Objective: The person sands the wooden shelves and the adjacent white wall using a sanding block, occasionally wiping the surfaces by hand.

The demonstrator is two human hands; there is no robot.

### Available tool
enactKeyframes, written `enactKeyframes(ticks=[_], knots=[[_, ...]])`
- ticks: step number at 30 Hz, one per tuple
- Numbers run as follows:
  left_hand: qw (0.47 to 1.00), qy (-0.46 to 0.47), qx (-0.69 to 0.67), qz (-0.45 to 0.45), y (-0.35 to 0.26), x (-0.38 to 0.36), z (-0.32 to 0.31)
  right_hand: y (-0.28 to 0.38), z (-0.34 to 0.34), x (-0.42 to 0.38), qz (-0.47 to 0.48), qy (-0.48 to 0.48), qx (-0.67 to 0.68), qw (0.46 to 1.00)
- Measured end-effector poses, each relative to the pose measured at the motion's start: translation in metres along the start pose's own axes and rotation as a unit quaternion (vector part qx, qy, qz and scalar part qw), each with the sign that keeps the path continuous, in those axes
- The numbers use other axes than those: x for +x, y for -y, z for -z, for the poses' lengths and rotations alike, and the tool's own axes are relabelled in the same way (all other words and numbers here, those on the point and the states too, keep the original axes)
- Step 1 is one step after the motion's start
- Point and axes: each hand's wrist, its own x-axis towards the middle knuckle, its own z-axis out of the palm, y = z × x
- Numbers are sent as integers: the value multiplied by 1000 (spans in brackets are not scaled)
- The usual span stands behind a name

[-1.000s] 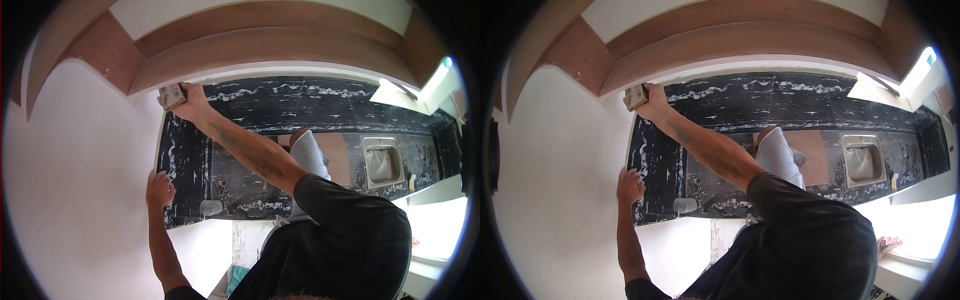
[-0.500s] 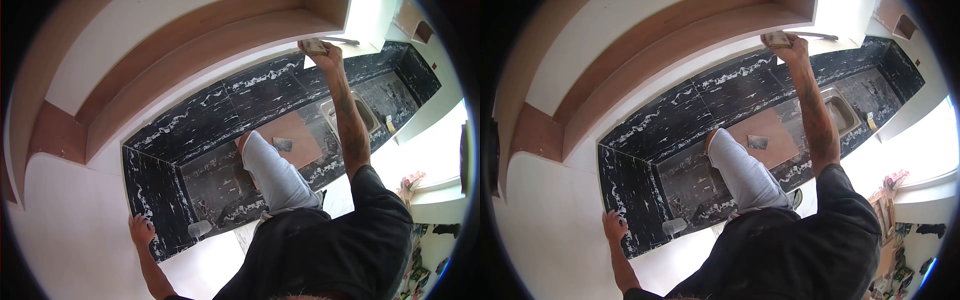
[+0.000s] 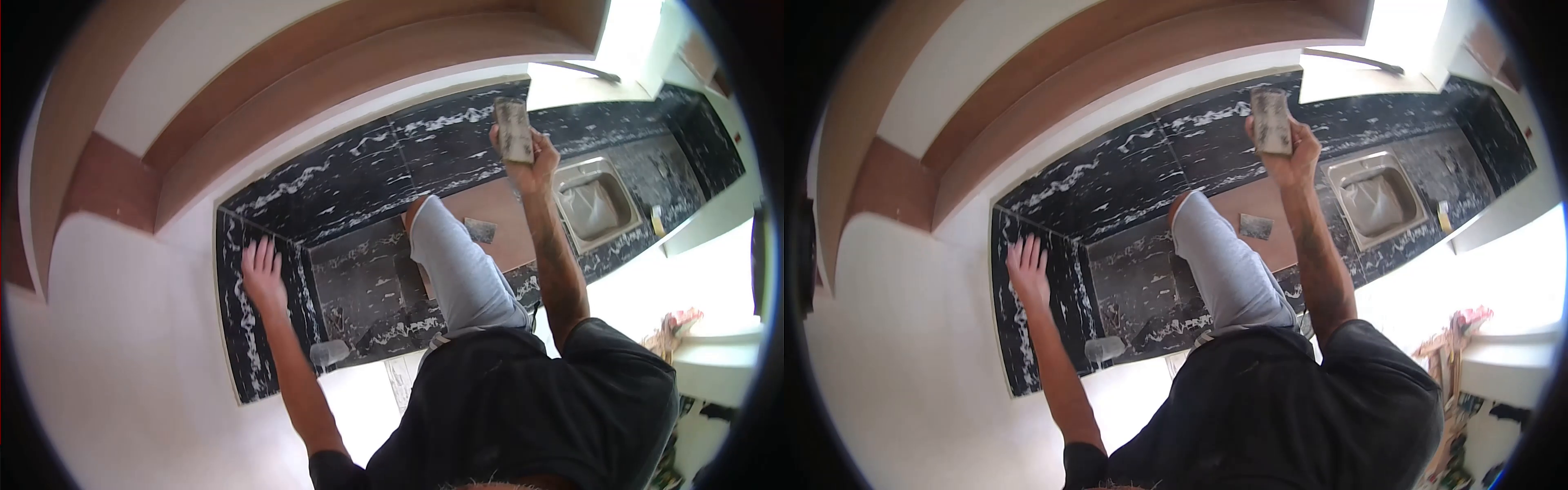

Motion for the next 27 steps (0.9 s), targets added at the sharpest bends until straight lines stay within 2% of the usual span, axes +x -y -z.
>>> enactKeyframes(ticks=[2, 3, 5, 6, 9, 11, 16, 21, 24, 25, 27], knots=[[975, 19, -205, 85, -27, 7, -88, -63, -10, -17, -89, 6, -25, 996], [955, 45, -270, 113, -33, 14, -117, -90, -10, -21, -141, 47, -24, 989], [934, 124, -307, 133, -43, 24, -161, -136, -7, -27, -224, 104, -25, 969], [929, 124, -325, 128, -49, 20, -181, -154, -5, -29, -256, 120, -25, 959], [924, 135, -335, 124, -58, 22, -203, -194, 8, -33, -316, 46, -78, 945], [910, 128, -369, 142, -64, 23, -199, -208, 14, -35, -340, 41, -111, 933], [932, 46, -348, 95, -82, 38, -170, -236, 28, -27, -395, 44, -143, 906], [942, -25, -333, 47, -108, 59, -124, -256, 50, -16, -437, 47, -159, 884], [946, -56, -318, 14, -125, 79, -86, -261, 80, -15, -461, 31, -161, 872], [948, -62, -313, 8, -131, 85, -74, -261, 88, -17, -460, -5, -184, 869], [945, -95, -313, -15, -149, 109, -44, -264, 92, -18, -488, 12, -187, 853]])
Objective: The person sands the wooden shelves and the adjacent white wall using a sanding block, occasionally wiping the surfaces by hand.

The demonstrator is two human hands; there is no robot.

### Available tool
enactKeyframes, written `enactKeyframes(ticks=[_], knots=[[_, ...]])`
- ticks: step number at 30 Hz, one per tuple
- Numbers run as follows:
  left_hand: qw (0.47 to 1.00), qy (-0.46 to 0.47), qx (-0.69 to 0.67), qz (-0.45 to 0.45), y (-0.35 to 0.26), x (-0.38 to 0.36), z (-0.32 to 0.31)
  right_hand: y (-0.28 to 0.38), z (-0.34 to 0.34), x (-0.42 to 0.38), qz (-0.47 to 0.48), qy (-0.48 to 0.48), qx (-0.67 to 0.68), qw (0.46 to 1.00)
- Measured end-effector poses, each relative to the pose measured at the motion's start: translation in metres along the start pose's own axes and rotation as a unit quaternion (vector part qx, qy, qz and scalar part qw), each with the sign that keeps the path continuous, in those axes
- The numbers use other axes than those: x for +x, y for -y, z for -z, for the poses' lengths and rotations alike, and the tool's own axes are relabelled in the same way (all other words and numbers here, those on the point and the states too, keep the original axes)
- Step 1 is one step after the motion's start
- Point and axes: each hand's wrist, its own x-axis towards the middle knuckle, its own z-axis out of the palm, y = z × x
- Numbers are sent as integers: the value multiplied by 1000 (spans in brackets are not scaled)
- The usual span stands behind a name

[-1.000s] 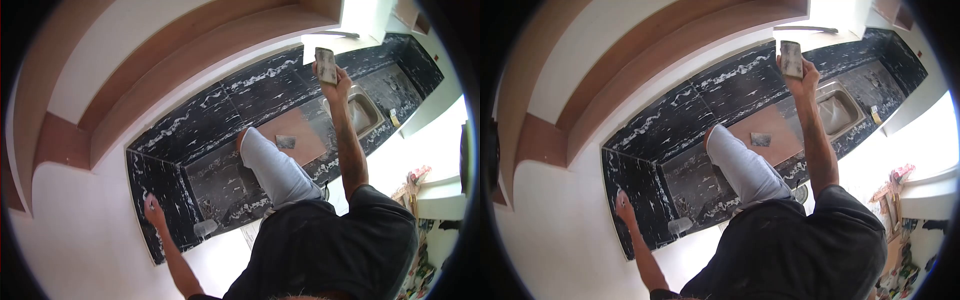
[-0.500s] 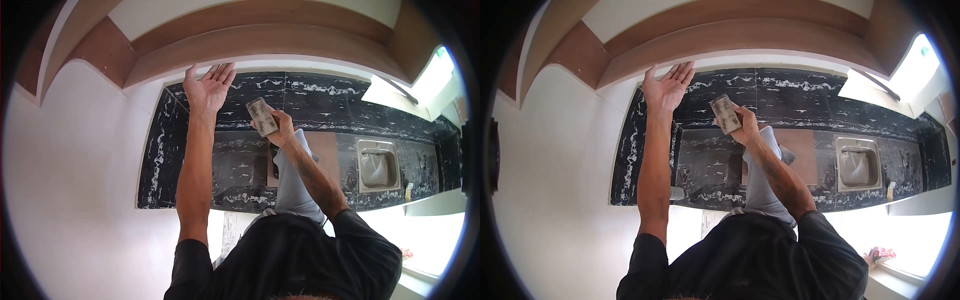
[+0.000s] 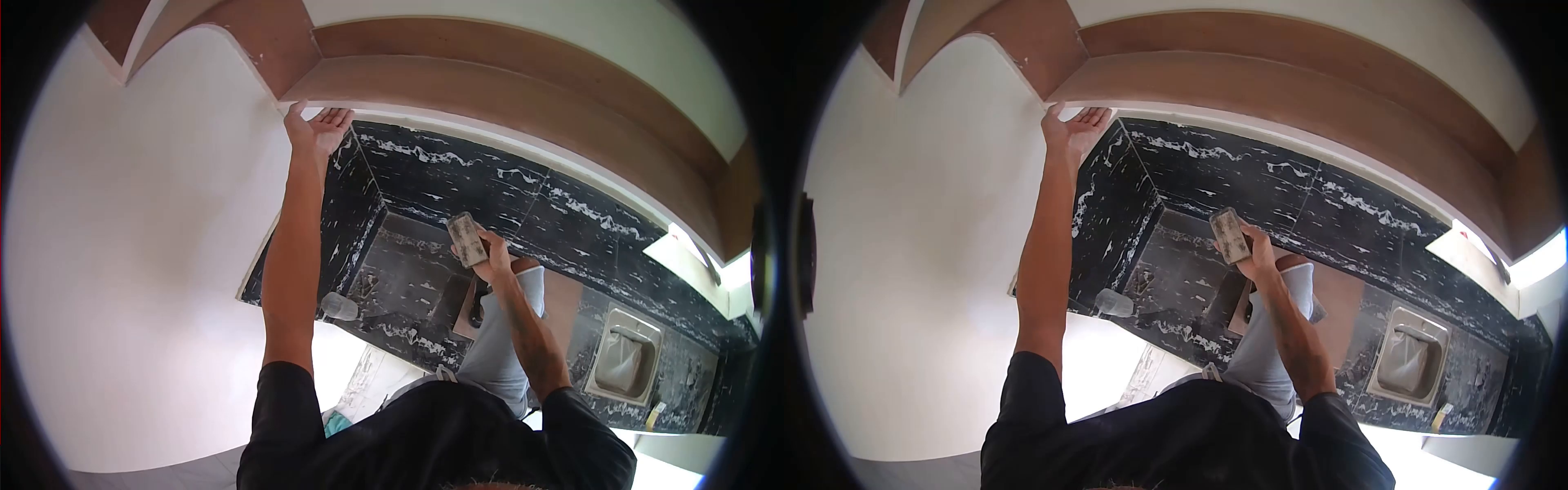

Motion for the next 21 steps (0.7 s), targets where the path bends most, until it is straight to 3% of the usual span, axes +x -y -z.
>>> enactKeyframes(ticks=[5, 16, 21], knots=[[998, -52, 6, -22, -28, 17, 0, 4, 5, 0, -30, 40, -34, 998], [999, 17, 30, 16, 40, -23, -7, 7, 10, 19, -25, 23, -35, 999], [998, 39, 42, 26, 41, -22, -6, 5, 12, 22, -28, 36, -29, 999]])
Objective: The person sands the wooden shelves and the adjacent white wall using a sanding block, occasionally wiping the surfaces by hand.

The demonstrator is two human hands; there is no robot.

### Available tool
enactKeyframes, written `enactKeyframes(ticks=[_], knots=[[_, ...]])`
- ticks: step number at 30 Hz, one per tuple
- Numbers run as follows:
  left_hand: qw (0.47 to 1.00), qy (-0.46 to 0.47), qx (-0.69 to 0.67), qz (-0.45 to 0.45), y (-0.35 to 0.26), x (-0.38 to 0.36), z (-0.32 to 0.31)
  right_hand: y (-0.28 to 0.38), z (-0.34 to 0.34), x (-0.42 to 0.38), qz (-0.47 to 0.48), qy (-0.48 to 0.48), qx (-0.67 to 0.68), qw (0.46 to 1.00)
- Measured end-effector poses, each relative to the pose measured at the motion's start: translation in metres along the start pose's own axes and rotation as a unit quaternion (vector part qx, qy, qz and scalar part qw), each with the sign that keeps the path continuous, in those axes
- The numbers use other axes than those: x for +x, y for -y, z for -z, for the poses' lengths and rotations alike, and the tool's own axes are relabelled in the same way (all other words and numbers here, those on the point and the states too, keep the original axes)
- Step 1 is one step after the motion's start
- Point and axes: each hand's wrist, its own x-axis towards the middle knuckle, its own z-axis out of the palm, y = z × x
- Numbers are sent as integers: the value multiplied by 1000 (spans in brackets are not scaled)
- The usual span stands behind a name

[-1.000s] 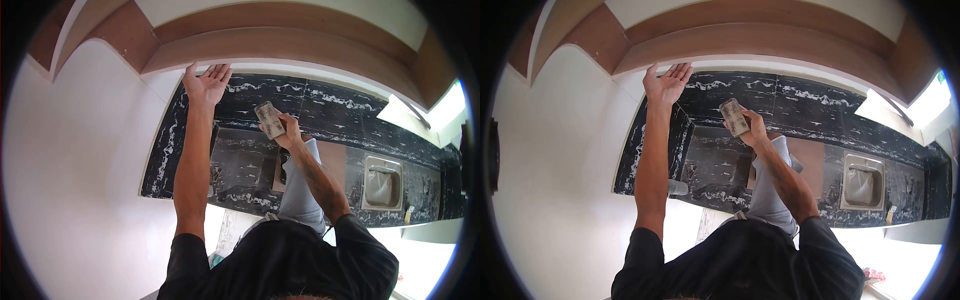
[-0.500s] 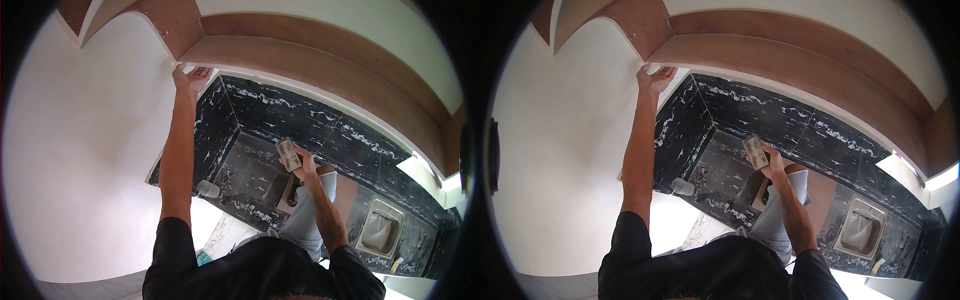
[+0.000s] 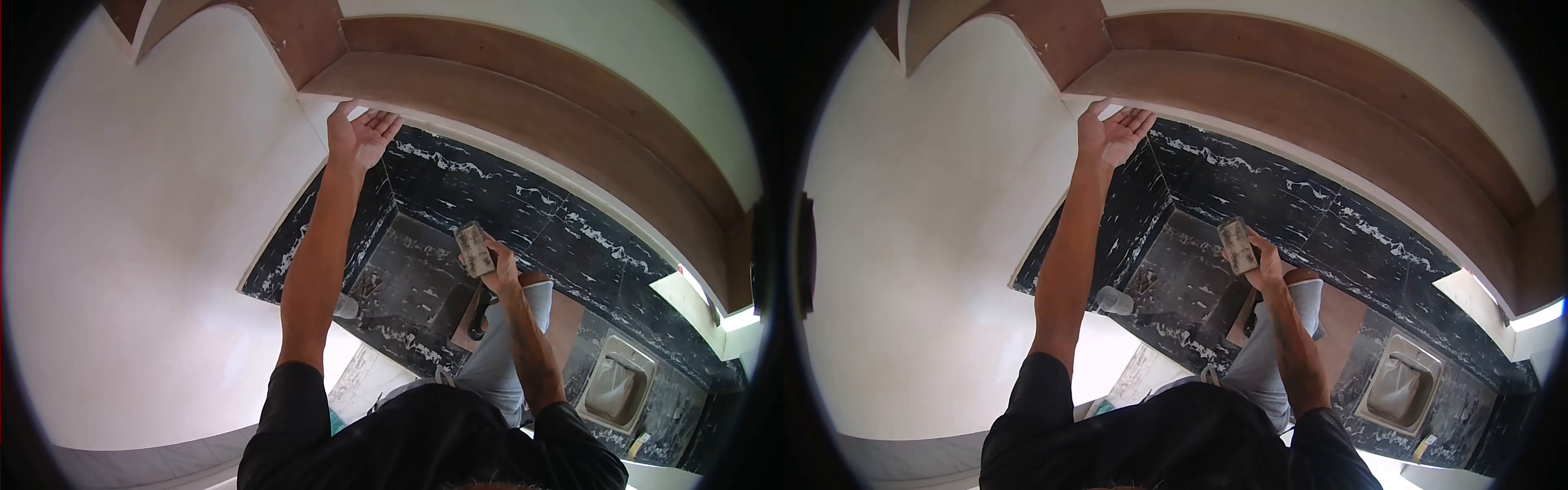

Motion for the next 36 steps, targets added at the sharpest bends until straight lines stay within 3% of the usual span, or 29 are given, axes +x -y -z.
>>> enactKeyframes(ticks=[36], knots=[[999, -31, -16, -9, -7, -6, 9, -9, -5, 3, -14, 26, 3, 1000]])
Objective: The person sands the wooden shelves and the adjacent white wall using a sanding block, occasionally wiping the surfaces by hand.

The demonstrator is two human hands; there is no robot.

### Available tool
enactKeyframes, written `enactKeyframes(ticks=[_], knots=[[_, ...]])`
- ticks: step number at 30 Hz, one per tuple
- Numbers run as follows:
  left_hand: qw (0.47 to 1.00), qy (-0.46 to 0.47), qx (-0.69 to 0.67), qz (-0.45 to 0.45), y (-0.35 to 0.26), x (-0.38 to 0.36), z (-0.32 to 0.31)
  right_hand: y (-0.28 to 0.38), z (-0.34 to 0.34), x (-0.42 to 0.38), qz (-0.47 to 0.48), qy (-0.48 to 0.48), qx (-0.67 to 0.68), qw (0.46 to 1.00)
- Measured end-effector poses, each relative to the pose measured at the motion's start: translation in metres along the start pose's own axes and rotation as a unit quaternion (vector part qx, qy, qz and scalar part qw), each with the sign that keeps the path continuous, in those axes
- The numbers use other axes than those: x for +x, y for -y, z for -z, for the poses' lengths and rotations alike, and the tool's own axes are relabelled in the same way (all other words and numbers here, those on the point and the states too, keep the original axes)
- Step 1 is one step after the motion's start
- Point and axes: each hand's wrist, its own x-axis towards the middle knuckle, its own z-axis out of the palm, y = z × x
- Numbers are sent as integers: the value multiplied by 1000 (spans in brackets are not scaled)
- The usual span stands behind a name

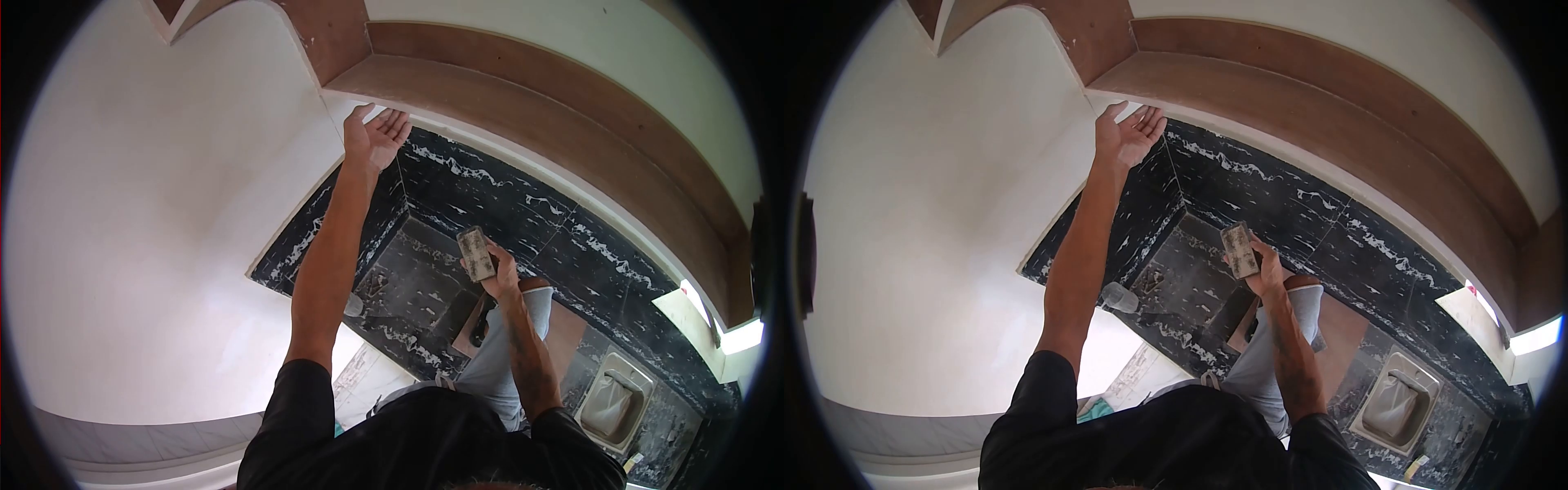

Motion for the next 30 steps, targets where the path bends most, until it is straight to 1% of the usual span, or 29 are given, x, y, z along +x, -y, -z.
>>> enactKeyframes(ticks=[4, 8, 10, 11, 13, 14, 15, 16, 17, 18, 19, 21, 23, 24, 26, 27, 30], knots=[[999, -7, 29, 12, 4, -3, -3, -2, -3, 0, 2, 0, 1, 1000], [997, 13, 78, 20, 7, -6, 5, -6, -9, 1, 0, -1, 12, 1000], [995, 34, 94, 21, 4, -13, 15, -6, -13, 6, -1, -36, 24, 999], [992, 26, 119, 10, 3, -18, 25, -6, -19, 9, -2, -54, 29, 998], [986, 11, 168, -13, -3, -28, 49, -2, -42, 28, 20, -39, 75, 996], [967, -11, 253, -35, -9, -32, 66, 0, -60, 38, 31, -33, 98, 994], [940, -32, 335, -55, -18, -35, 89, 4, -83, 49, 34, -5, 114, 993], [836, -56, 534, -116, -29, -33, 121, 9, -108, 62, 34, 22, 130, 991], [685, -75, 704, -170, -44, -30, 155, 15, -129, 77, 36, 28, 136, 990], [563, -50, 794, -225, -58, -36, 188, 21, -148, 92, 39, 34, 141, 989], [427, -23, 861, -275, -71, -47, 216, 26, -169, 105, 56, 42, 161, 984], [295, 35, 914, -275, -96, -74, 256, 36, -202, 121, 96, 74, 176, 977], [244, 117, 925, -267, -119, -99, 279, 43, -222, 130, 135, 127, 167, 968], [219, 156, 927, -262, -126, -107, 286, 43, -226, 130, 136, 127, 176, 967], [168, 182, 941, -232, -131, -117, 283, 45, -233, 124, 138, 126, 194, 963], [142, 195, 946, -217, -134, -122, 280, 45, -238, 118, 129, 108, 197, 966], [142, 194, 950, -201, -134, -126, 273, 40, -231, 150, 87, 140, 214, 963]])
